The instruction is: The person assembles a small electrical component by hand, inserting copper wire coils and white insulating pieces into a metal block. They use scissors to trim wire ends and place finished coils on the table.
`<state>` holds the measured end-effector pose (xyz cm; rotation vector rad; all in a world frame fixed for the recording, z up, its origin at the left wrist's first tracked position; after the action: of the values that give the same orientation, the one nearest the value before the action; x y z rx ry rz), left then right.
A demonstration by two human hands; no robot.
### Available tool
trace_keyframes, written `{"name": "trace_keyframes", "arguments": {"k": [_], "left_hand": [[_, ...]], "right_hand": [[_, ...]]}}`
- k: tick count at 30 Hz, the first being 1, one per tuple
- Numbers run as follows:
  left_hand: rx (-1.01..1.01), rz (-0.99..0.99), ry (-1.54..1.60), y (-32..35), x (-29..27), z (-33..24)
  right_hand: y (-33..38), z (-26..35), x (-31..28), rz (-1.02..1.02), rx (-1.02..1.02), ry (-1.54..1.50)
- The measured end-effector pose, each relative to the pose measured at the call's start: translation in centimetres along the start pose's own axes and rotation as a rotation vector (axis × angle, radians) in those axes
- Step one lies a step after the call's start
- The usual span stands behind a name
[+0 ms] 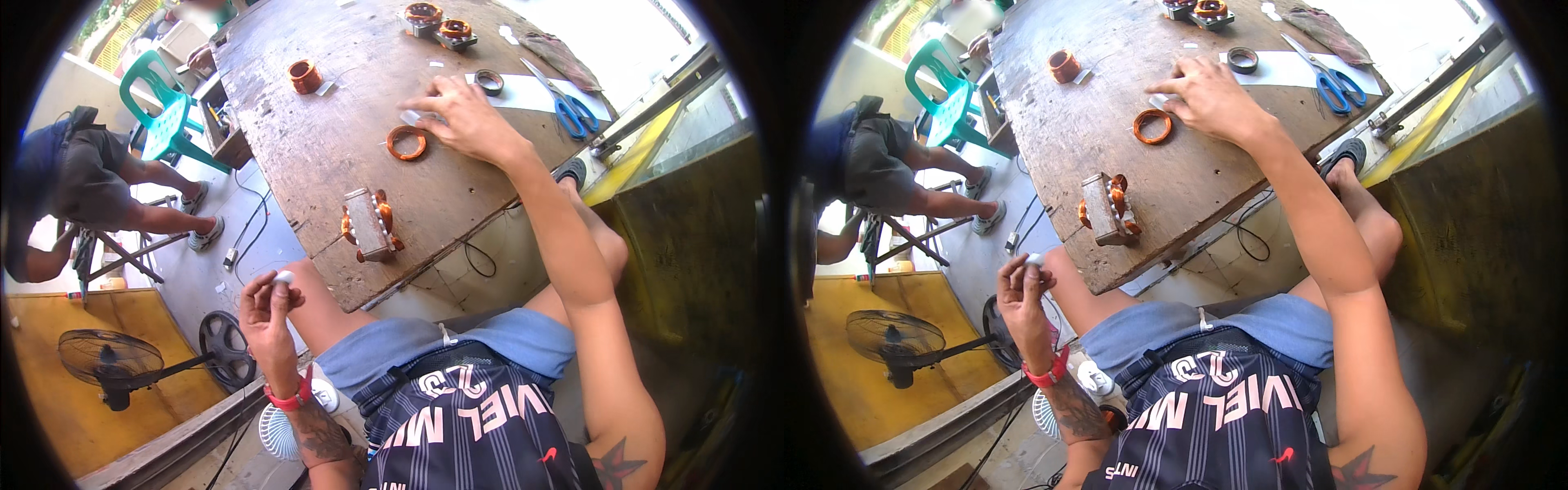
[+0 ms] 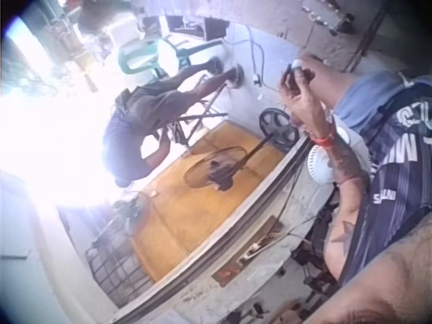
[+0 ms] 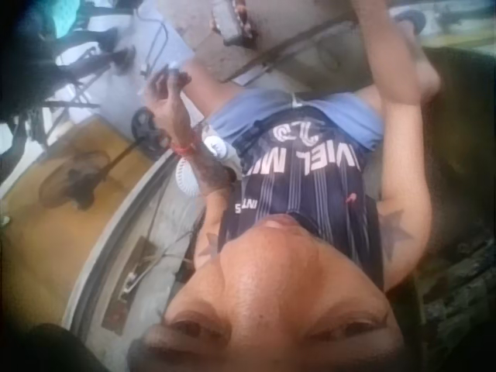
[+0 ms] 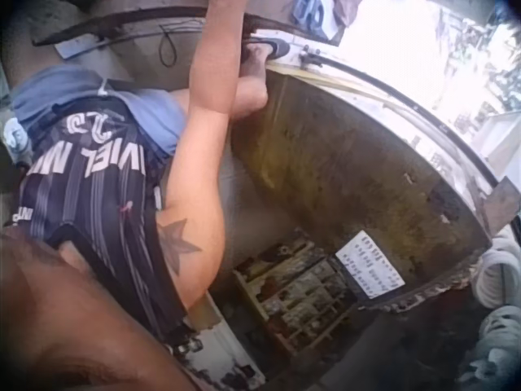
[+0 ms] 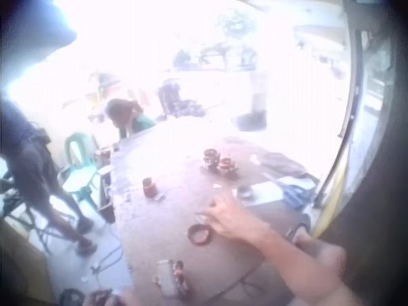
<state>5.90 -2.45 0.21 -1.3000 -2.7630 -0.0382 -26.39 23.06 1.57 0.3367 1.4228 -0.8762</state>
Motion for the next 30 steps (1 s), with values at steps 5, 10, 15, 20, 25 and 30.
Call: {"name": "trace_keyframes", "arguments": {"k": [5,10,15,20,25,30], "left_hand": [[-0.015,0.102,0.045,4.0,2.2,-1.0],[-0.081,0.198,0.088,6.3,5.1,-1.0],[0.008,0.273,0.267,7.8,8.7,-0.9],[-0.001,0.109,0.291,7.9,11.9,0.3],[0.049,0.169,0.264,7.5,11.0,0.7],[0.179,0.17,0.13,7.2,8.3,1.0]], "right_hand": [[-1.1,-1.1,0.6,0.079,-0.039,-0.099],[-2.6,-1.5,0.2,0.159,-0.08,-0.056],[3.2,1.0,-4.6,-0.118,0.065,-0.63],[14.8,9.0,-4.2,0.041,0.005,-1.168],[16.3,11.1,-2.3,-0.125,-0.038,-1.07],[16.2,11.0,-2.9,-0.17,-0.157,-0.874]]}}
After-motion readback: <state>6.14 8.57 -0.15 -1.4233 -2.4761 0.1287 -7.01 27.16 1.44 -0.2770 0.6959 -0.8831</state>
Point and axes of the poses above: each hand's wrist, its own y-axis away from the middle knuckle, its own x-axis out of the palm, z = x × y, the point moved 1 cm from there along -y, towards the middle knuckle, and after that the axes turned 8 degrees about y, right-handed, at the moved point
